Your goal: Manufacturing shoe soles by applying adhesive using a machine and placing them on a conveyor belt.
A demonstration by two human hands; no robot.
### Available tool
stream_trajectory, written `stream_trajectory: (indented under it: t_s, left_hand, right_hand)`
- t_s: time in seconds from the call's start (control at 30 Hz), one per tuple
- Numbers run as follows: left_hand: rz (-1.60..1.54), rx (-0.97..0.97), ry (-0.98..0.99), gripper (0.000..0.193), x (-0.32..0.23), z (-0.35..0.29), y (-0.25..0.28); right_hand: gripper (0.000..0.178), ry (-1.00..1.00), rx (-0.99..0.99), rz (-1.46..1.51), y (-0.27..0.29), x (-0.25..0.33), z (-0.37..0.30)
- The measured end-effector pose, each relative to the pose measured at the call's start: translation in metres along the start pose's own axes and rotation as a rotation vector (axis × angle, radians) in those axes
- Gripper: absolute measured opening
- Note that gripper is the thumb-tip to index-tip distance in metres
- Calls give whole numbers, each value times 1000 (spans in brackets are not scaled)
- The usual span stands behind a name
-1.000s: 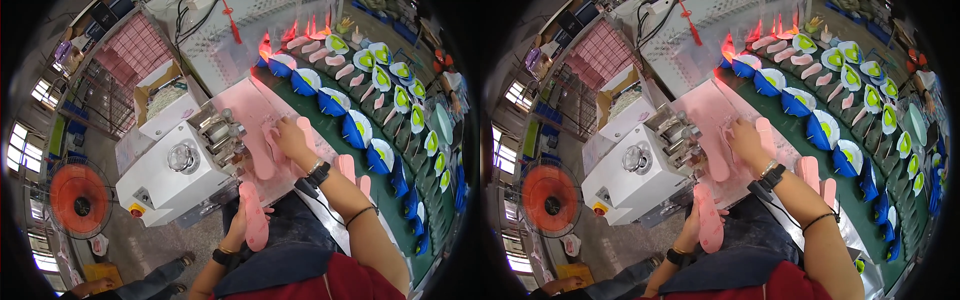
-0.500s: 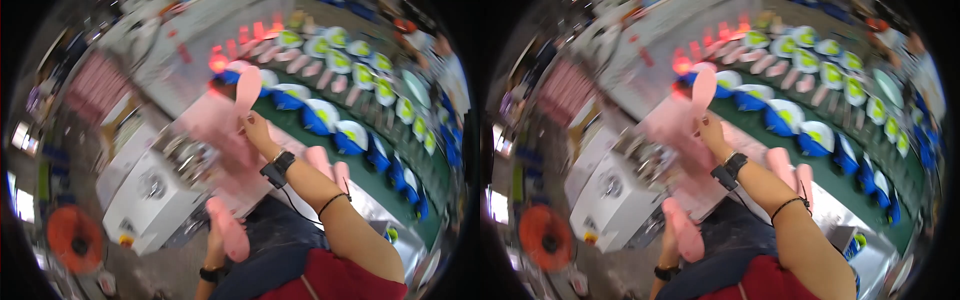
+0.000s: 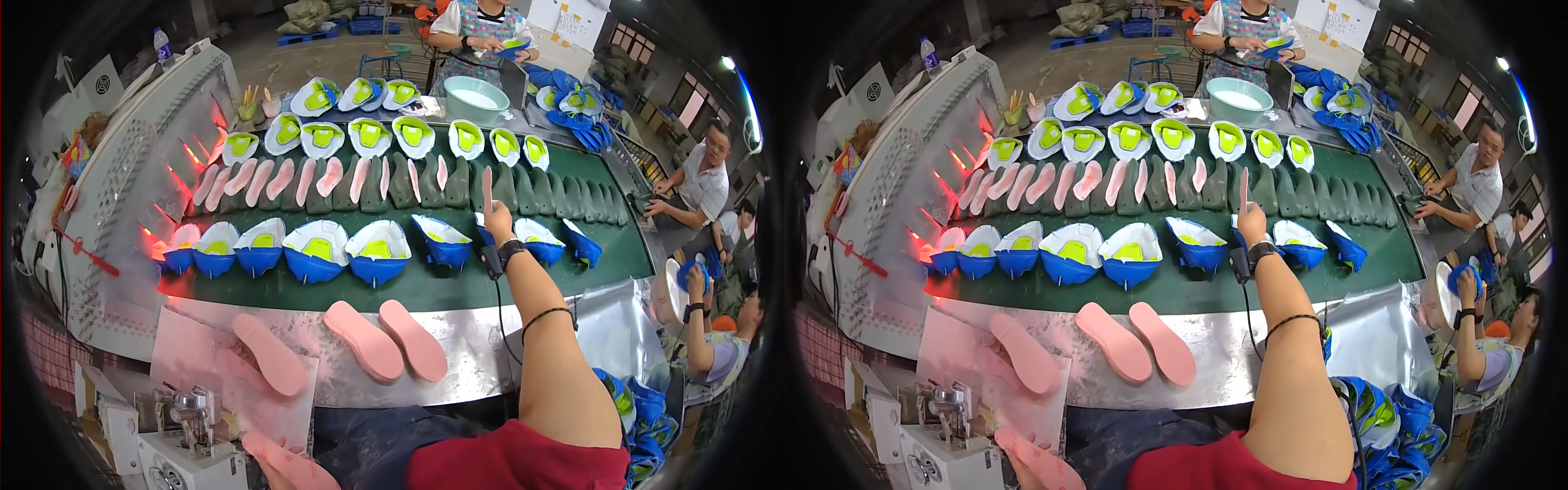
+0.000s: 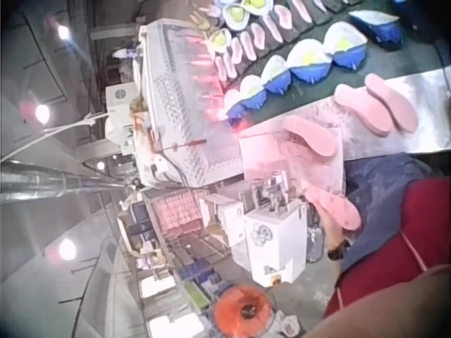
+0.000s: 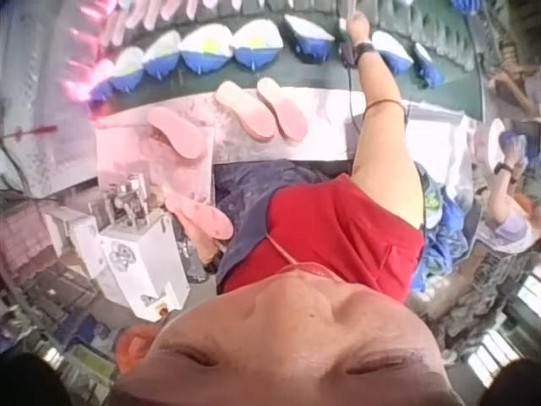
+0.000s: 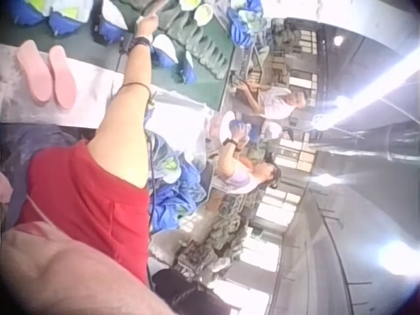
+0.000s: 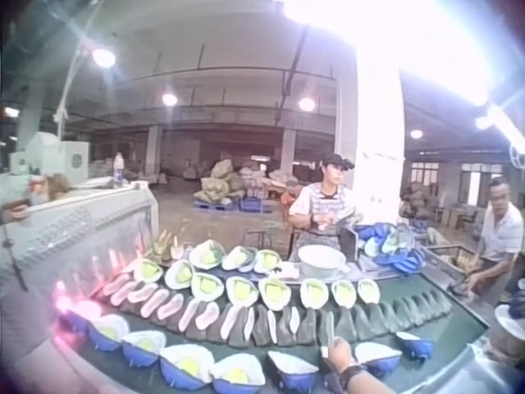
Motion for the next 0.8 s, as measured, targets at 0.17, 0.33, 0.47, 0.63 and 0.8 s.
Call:
stream_trajectory:
  t_s: [0.17,0.33,0.47,0.63,0.8]
  left_hand:
    - [-161,-99,-154,49,-42,-10,5]
    - [1112,-410,-680,58,-127,-31,-2]
    - [2152,-535,-903,65,-128,-45,-32]
    - [2517,-496,-1058,47,-119,-41,-51]
    - [2135,-443,-1003,54,-126,-53,-52]
  right_hand:
    - [37,121,34,-16,-44,31,17]
    - [38,498,-149,332,-61,182,-96]
    - [15,392,886,770,-82,297,-322]
    - [33,287,1797,590,-9,329,-600]
    - [18,311,1530,668,-41,365,-641]
Point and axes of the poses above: each hand's wrist, its own z-axis towards the middle knuckle, its own y-axis out of the back of the hand, x = y × z, the point moved 8 cm from there along z, towards the middle knuckle, and after that the axes turned 3 degrees about -x, right-handed, at the moved point
